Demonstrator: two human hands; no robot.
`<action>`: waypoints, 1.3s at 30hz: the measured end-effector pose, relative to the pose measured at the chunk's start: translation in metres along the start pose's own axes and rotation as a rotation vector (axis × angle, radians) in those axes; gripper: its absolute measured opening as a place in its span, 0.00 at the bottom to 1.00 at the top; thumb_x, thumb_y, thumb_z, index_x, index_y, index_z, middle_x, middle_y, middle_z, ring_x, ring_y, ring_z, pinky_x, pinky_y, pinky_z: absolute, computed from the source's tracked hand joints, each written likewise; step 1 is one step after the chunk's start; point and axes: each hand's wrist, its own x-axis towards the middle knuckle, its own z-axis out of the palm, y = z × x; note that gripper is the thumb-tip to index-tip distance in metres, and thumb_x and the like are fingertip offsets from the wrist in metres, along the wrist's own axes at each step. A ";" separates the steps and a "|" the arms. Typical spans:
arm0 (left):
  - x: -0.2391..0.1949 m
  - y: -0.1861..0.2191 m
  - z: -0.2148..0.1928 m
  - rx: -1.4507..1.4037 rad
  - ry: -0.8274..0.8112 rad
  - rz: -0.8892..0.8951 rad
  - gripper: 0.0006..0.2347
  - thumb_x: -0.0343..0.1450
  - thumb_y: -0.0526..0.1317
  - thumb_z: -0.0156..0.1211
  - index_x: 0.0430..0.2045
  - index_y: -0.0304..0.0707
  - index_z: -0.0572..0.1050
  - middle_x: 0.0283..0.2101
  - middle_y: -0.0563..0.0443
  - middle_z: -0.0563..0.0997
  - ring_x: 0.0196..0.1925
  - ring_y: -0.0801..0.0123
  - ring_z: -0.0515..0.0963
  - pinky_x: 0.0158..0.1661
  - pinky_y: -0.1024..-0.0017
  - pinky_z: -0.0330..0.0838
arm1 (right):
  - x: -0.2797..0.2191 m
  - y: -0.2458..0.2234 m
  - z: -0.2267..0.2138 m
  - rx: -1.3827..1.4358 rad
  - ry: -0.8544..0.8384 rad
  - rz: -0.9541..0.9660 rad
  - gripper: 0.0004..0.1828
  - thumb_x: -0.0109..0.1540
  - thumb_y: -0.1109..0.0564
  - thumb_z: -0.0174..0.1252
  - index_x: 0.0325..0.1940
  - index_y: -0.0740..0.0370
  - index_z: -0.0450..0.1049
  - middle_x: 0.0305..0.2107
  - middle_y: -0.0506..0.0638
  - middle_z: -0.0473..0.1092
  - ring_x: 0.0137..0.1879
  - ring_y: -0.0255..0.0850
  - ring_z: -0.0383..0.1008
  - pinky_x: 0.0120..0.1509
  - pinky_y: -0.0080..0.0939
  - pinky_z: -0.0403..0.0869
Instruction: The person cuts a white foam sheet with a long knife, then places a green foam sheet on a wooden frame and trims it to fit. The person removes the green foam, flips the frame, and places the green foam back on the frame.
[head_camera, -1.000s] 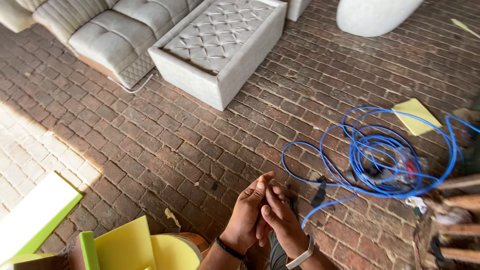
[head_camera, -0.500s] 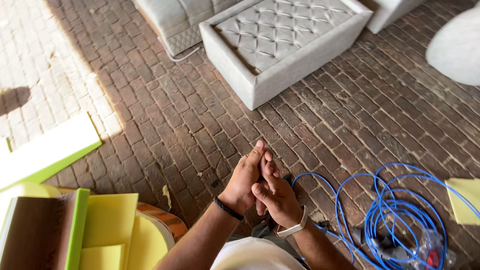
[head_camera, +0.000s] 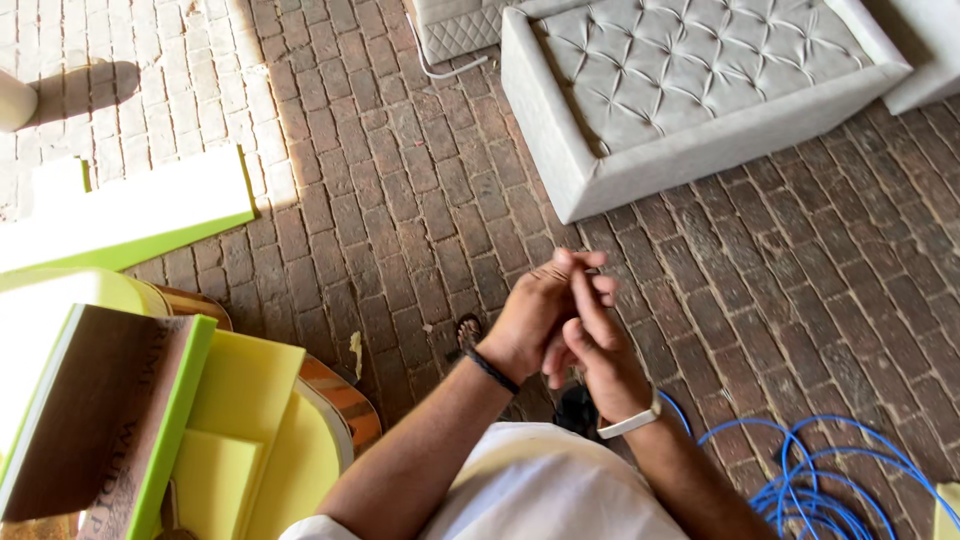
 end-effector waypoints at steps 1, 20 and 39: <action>0.011 0.008 -0.002 -0.001 -0.029 0.017 0.17 0.80 0.50 0.41 0.50 0.39 0.73 0.40 0.48 0.82 0.39 0.68 0.83 0.38 0.73 0.80 | 0.017 0.000 -0.001 0.017 0.033 0.006 0.47 0.67 0.37 0.48 0.83 0.60 0.40 0.24 0.50 0.69 0.25 0.33 0.71 0.26 0.32 0.72; 0.212 0.186 -0.097 -0.017 -0.047 -0.041 0.28 0.82 0.64 0.47 0.23 0.38 0.68 0.22 0.48 0.76 0.29 0.61 0.82 0.28 0.66 0.79 | 0.287 0.023 -0.012 -0.235 -0.061 -0.091 0.47 0.71 0.40 0.51 0.82 0.72 0.42 0.82 0.63 0.40 0.86 0.51 0.41 0.83 0.45 0.46; 0.391 0.374 -0.091 0.193 0.190 0.208 0.16 0.80 0.41 0.49 0.60 0.32 0.73 0.37 0.54 0.82 0.35 0.73 0.83 0.43 0.74 0.78 | 0.621 -0.058 -0.119 0.446 -0.225 0.114 0.53 0.65 0.34 0.55 0.84 0.57 0.40 0.27 0.52 0.73 0.25 0.36 0.70 0.30 0.35 0.70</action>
